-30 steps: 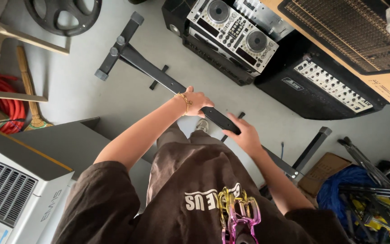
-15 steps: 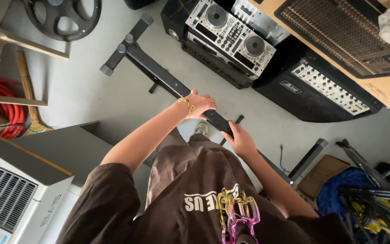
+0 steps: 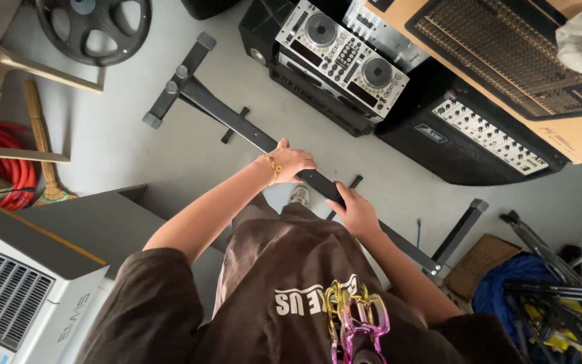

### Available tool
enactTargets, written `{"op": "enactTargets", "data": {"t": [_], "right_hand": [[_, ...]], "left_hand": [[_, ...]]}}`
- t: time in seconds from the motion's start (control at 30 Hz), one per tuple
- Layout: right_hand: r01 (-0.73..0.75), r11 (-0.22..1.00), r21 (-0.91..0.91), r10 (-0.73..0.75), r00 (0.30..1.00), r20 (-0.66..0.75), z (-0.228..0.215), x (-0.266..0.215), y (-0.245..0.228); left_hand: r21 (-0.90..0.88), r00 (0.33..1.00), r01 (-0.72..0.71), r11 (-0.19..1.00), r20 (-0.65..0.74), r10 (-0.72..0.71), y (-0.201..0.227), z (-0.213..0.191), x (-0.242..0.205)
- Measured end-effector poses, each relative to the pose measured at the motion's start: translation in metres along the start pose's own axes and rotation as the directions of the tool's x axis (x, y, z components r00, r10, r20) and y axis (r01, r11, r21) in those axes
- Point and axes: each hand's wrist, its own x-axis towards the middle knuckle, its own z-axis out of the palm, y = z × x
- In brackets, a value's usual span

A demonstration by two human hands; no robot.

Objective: The person assembles a black metal frame by hand, aligning and joining two long bars with a central crossbar. They repeatedly adjust the fit and tighten the connection without using tools. The frame remains on the floor throughout the clip.

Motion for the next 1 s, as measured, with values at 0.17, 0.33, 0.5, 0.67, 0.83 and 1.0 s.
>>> {"op": "enactTargets", "data": {"t": [0.17, 0.33, 0.5, 0.67, 0.83, 1.0], "right_hand": [[-0.008, 0.999, 0.037, 0.006, 0.999, 0.053, 0.004, -0.001, 0.007], [0.034, 0.999, 0.032, -0.035, 0.999, 0.038, 0.015, -0.006, 0.010], [0.035, 0.989, 0.145, -0.042, 0.998, 0.049, 0.011, -0.010, 0.002], [-0.019, 0.974, 0.227, -0.014, 0.990, 0.143, -0.016, -0.021, -0.003], [-0.230, 0.973, -0.022, 0.229, 0.948, 0.222, 0.011, -0.031, 0.030], [-0.217, 0.976, 0.005, 0.210, 0.950, 0.233, 0.015, -0.027, 0.030]], "left_hand": [[-0.010, 1.000, 0.007, 1.000, 0.011, -0.007, 0.001, 0.007, 0.006], [-0.028, 0.999, 0.010, 1.000, 0.049, -0.008, 0.003, 0.010, 0.002], [-0.007, 0.998, -0.033, 0.999, 0.046, 0.034, 0.003, 0.018, 0.003], [-0.031, 0.998, -0.041, 0.999, 0.038, 0.042, 0.003, 0.023, 0.003], [-0.062, 0.999, -0.024, 0.998, 0.040, 0.026, 0.003, 0.017, 0.002], [-0.149, 0.997, -0.019, 0.989, 0.076, 0.031, 0.001, 0.014, 0.000]]}}
